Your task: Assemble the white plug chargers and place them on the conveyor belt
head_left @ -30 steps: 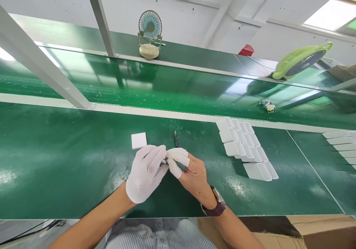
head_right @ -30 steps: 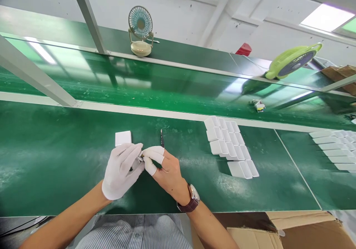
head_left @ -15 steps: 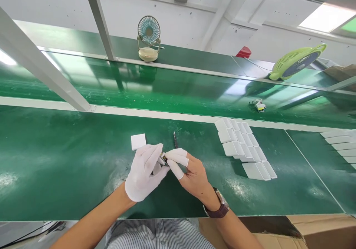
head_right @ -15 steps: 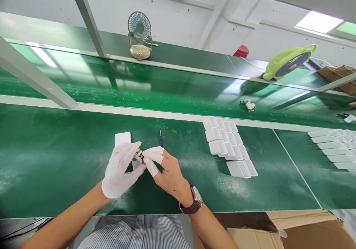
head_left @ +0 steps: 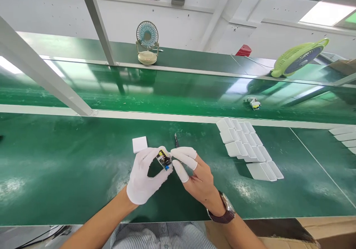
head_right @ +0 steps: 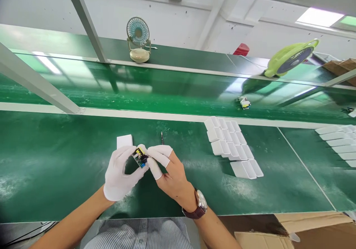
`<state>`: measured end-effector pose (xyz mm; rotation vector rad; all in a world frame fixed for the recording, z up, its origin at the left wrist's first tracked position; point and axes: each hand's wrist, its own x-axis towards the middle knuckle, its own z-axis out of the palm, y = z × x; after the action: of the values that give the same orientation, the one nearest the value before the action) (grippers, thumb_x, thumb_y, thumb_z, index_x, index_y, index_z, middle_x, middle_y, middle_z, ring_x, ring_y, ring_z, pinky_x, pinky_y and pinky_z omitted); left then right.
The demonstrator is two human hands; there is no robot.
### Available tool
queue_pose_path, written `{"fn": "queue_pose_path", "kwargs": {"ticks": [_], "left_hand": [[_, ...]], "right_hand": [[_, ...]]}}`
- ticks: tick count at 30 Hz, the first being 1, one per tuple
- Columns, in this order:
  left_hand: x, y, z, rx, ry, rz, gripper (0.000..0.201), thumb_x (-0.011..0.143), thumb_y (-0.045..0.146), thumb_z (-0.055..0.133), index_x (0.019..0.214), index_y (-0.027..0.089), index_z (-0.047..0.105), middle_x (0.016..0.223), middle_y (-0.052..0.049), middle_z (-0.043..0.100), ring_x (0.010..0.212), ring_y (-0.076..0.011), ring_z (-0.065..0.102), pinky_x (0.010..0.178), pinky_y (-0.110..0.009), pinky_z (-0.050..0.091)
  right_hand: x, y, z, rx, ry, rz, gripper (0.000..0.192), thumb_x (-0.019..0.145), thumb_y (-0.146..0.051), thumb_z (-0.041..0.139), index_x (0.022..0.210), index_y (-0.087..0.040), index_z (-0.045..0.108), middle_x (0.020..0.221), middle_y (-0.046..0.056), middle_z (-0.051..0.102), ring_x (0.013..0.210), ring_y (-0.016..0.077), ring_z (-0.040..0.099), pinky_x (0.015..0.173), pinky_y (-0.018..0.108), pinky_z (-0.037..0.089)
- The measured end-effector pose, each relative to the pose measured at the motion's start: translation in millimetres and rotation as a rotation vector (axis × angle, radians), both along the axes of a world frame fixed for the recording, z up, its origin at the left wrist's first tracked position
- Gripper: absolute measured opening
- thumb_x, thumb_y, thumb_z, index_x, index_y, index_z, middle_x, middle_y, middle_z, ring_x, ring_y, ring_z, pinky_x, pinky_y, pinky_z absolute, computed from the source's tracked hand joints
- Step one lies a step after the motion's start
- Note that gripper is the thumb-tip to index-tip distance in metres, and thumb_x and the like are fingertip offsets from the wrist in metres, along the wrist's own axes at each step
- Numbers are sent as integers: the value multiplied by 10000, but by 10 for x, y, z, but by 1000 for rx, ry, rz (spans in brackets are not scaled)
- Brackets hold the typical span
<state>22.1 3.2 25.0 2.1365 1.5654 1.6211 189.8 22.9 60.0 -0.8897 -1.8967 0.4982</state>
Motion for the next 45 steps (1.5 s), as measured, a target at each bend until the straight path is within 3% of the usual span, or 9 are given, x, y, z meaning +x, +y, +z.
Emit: {"fn": "queue_pose_path", "kwargs": {"ticks": [19, 26, 30, 33, 36, 39, 41, 43, 45], "left_hand": [[1, 22, -31, 38, 22, -6, 518, 808, 221, 745, 1280, 191, 532, 1061, -90, 692, 964, -227, 678, 841, -380, 575], [-3, 18, -76, 3, -1, -28, 500, 796, 244, 761, 1240, 218, 532, 1038, -83, 679, 954, -231, 675, 818, -370, 582], [-1, 9, -100, -12, 23, -57, 466, 790, 253, 772, 1196, 232, 542, 1006, -76, 670, 922, -232, 676, 782, -374, 588], [24, -20, -108, -54, 54, -83, 463, 780, 253, 771, 1188, 238, 552, 1046, -80, 684, 977, -257, 681, 851, -431, 586], [64, -73, -103, -268, -30, -141, 461, 809, 232, 698, 1240, 248, 536, 1021, -43, 708, 845, -196, 710, 812, -377, 615], [94, -101, -66, -466, -151, -121, 414, 798, 218, 665, 1197, 241, 560, 1004, -29, 709, 760, -161, 708, 734, -323, 625], [97, -86, -34, -495, -221, -129, 374, 785, 222, 680, 1143, 232, 573, 993, -36, 701, 788, -176, 711, 710, -324, 624], [85, -49, -6, -493, -265, -146, 374, 780, 226, 700, 1132, 232, 572, 923, -21, 687, 748, -171, 701, 659, -314, 618], [61, 0, 13, -465, -242, -141, 431, 758, 243, 745, 1157, 237, 584, 881, -7, 670, 719, -165, 685, 643, -310, 613]], "right_hand": [[37, 53, -134, -70, 28, 56, 383, 922, -47, 553, 1229, -267, 612, 1115, 79, 695, 1038, 196, 672, 880, 367, 596], [90, -49, -226, -252, -54, 184, 555, 910, -317, 676, 1427, -286, 479, 1395, 116, 567, 1270, 266, 570, 1050, 448, 514], [78, -157, -292, -345, -20, 159, 522, 939, -279, 613, 1437, -289, 459, 1351, 104, 601, 1126, 223, 642, 960, 396, 564], [101, -210, -279, -373, -34, 171, 441, 966, -281, 574, 1398, -265, 490, 1291, 102, 647, 1066, 216, 664, 931, 392, 571], [173, -171, -258, -310, -50, 208, 389, 1007, -248, 486, 1396, -253, 496, 1268, 98, 668, 1086, 206, 667, 922, 371, 575], [301, 3, -308, -166, -162, 83, 414, 999, -136, 423, 1381, -249, 535, 1239, 89, 687, 1112, 196, 660, 955, 368, 564], [397, 166, -372, -48, -382, -16, 500, 941, -40, 428, 1380, -241, 556, 1245, 96, 688, 1189, 223, 621, 1013, 419, 531], [476, 315, -428, 44, -646, 23, 565, 867, 33, 457, 1352, -225, 588, 1304, 98, 663, 1296, 261, 548, 1050, 465, 500], [529, 417, -462, 105, -831, 94, 505, 834, 47, 504, 1253, -194, 650, 1320, 101, 656, 1351, 290, 497, 1079, 490, 472]]}}
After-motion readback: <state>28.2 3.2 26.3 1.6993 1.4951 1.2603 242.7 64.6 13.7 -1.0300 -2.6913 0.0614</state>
